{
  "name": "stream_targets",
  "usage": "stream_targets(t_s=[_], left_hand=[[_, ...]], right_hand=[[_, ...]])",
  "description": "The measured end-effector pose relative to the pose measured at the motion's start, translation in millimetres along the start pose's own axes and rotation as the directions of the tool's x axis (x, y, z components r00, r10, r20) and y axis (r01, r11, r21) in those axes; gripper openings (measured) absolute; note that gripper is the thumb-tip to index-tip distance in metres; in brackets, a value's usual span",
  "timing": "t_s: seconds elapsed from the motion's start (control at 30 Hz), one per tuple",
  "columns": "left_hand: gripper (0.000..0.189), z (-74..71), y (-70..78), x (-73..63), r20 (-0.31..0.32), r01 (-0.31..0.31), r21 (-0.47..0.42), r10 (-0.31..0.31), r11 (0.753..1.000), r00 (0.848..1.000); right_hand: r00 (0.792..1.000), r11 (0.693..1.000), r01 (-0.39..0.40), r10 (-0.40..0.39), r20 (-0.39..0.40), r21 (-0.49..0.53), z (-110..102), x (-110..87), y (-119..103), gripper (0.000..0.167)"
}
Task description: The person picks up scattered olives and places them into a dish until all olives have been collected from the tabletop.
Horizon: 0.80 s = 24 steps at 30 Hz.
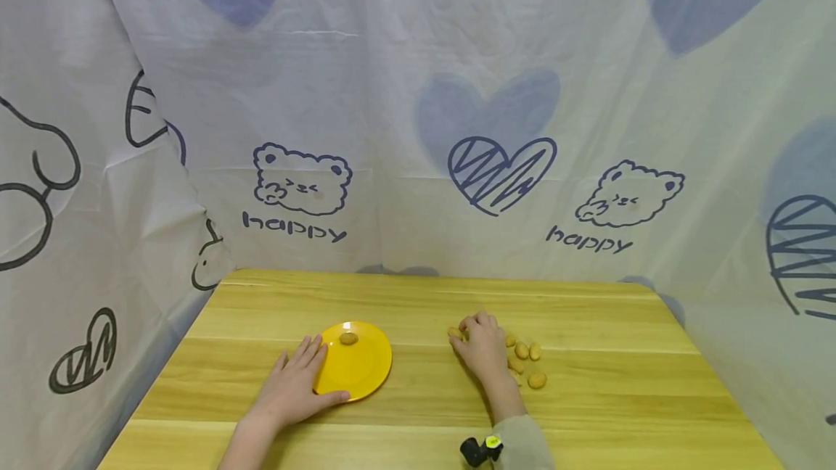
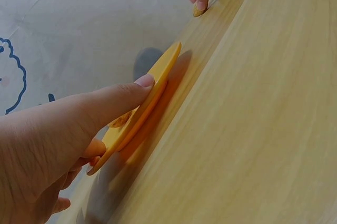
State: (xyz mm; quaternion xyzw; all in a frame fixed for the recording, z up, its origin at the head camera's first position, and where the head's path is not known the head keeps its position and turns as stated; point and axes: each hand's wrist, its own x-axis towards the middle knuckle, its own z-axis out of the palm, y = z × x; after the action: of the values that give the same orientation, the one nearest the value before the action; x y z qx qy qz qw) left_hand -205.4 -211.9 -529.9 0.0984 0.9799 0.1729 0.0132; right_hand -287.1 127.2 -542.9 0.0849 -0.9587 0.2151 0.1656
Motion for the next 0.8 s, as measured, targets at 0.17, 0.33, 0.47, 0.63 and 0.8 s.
stream_targets(t_s=[0.17, 0.33, 0.47, 0.63, 0.8], left_hand=[[0.108, -0.5, 0.1, 0.5, 0.006, 0.001, 0.000, -0.001, 1.000, 1.000], [0.108, -1.1, 0.4, 0.3, 0.006, 0.000, 0.003, 0.000, 1.000, 1.000], [0.108, -1.1, -0.1, -0.2, 0.005, -0.001, 0.007, 0.001, 1.000, 1.000], [0.109, -0.2, -1.2, -0.1, 0.007, 0.001, 0.007, -0.001, 1.000, 1.000], [0.109, 0.0, -1.3, -0.4, 0.007, 0.001, 0.010, -0.001, 1.000, 1.000]], right_hand=[[1.000, 1.000, 0.014, -0.014, -0.005, 0.000, -1.1, 0.6, -2.6, 0.022], [0.998, 0.998, 0.057, -0.058, -0.040, -0.008, -0.4, 0.5, -6.9, 0.022], [0.996, 0.997, 0.074, -0.074, -0.043, 0.010, 1.9, 0.2, -11.1, 0.021], [0.994, 0.995, 0.102, -0.100, -0.054, 0.023, 2.0, -0.5, -17.5, 0.021], [0.990, 0.992, 0.121, -0.119, -0.070, 0.032, 0.2, -1.3, -23.2, 0.021]])
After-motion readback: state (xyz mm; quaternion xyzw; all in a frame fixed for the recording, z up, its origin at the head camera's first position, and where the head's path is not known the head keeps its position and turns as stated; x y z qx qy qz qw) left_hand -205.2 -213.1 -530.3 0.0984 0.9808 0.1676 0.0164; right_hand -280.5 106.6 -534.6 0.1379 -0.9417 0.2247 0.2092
